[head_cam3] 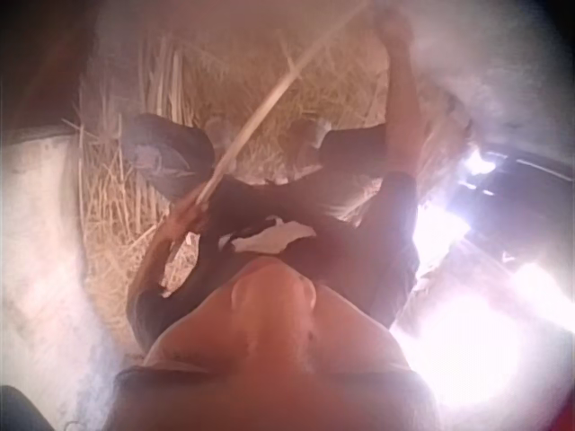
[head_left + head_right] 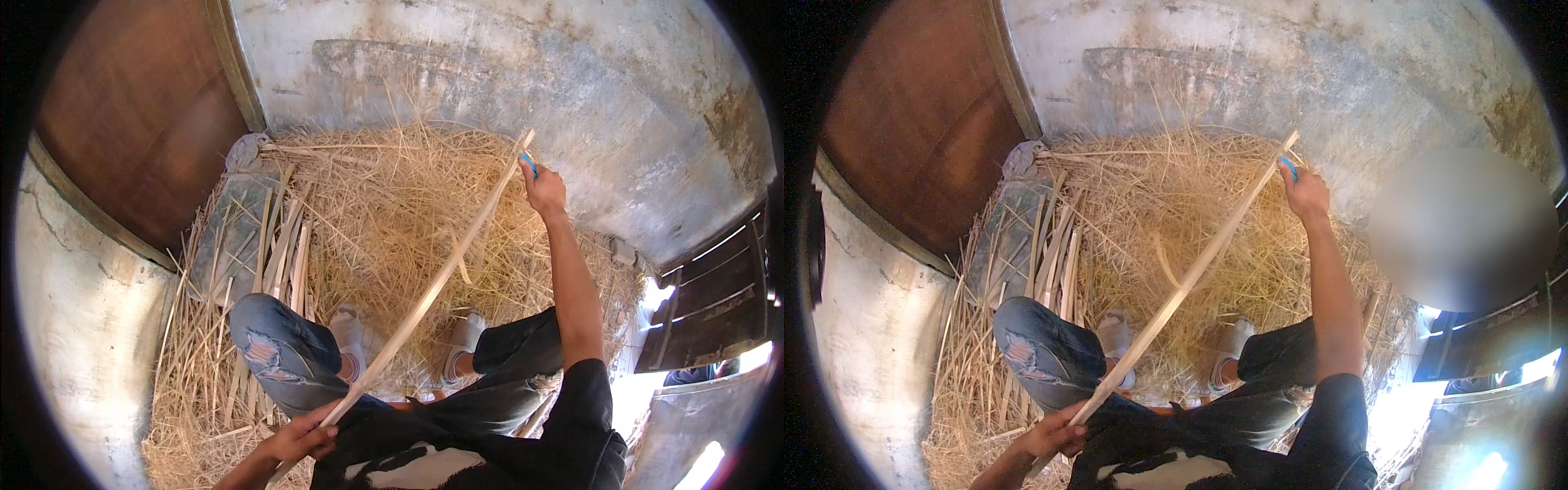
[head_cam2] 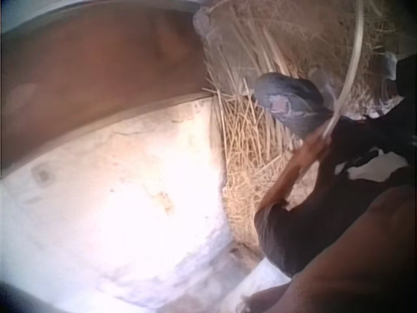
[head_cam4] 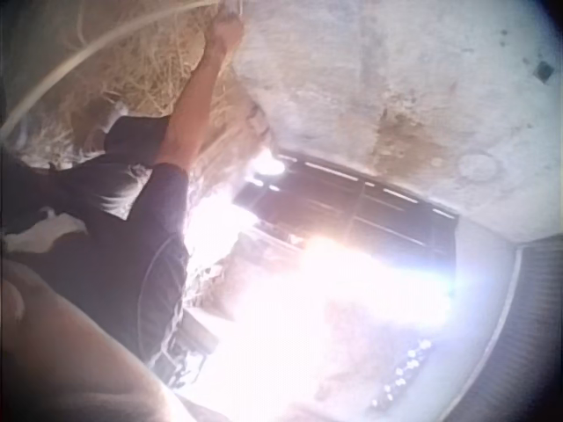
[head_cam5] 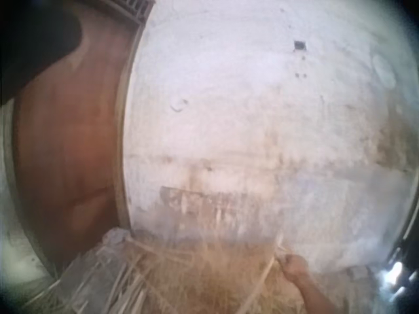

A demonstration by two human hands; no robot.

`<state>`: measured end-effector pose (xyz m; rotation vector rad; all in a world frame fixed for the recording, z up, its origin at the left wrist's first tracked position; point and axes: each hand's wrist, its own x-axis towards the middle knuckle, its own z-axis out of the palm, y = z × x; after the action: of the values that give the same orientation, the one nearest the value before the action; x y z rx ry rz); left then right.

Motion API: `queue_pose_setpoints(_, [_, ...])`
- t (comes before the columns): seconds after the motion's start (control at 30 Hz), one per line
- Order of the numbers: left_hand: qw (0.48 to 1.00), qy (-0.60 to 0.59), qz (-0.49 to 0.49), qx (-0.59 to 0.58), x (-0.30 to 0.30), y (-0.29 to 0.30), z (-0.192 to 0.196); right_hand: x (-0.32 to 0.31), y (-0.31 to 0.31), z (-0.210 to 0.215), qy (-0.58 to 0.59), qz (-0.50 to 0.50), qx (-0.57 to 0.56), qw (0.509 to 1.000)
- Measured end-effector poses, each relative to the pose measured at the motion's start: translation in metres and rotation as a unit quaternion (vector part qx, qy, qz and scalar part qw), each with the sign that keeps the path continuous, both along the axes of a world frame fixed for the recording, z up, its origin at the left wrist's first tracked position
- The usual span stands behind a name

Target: The person sits on a bed of straw and uses a large knife to split a long wooden stick into thinner strips. They then use a utility knife to shave and smooth the surface of the stick, removing bark and refining its shape.

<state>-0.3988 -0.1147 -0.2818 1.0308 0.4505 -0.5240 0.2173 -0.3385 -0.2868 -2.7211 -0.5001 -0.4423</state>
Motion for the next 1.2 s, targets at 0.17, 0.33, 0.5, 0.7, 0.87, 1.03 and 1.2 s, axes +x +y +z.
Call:
queue_pose_setpoints(0.17, [0.995,-0.016,0.037,-0.092,-0.016,0.004,-0.018,-0.002,0.014,-0.003,-0.071,0.031,0.01,0.997])
queue_pose_setpoints(0.33, [0.991,0.041,0.05,-0.115,-0.01,0.01,-0.017,0.018,0.009,-0.015,0.193,0.128,0.289,0.929])
queue_pose_setpoints(0.5, [0.99,0.045,0.055,-0.124,-0.008,0.019,-0.019,-0.009,0.019,0.006,0.393,0.184,0.449,0.781])
queue_pose_setpoints(0.7, [0.998,-0.026,0.048,-0.036,-0.002,0.024,-0.024,0.01,-0.026,0.005,0.117,0.236,0.202,0.943])
queue_pose_setpoints(0.87, [0.999,-0.033,0.016,0.004,-0.006,0.022,-0.03,-0.012,-0.004,0.015,0.033,0.158,0.321,0.933])
queue_pose_setpoints(1.03, [0.994,-0.079,-0.039,0.058,0.005,0.015,-0.025,0.019,-0.002,-0.018,-0.071,0.164,0.311,0.933])
queue_pose_setpoints(1.2, [0.976,-0.113,-0.073,0.173,0.007,0.013,-0.028,0.026,-0.009,-0.011,0.066,0.075,0.379,0.92])
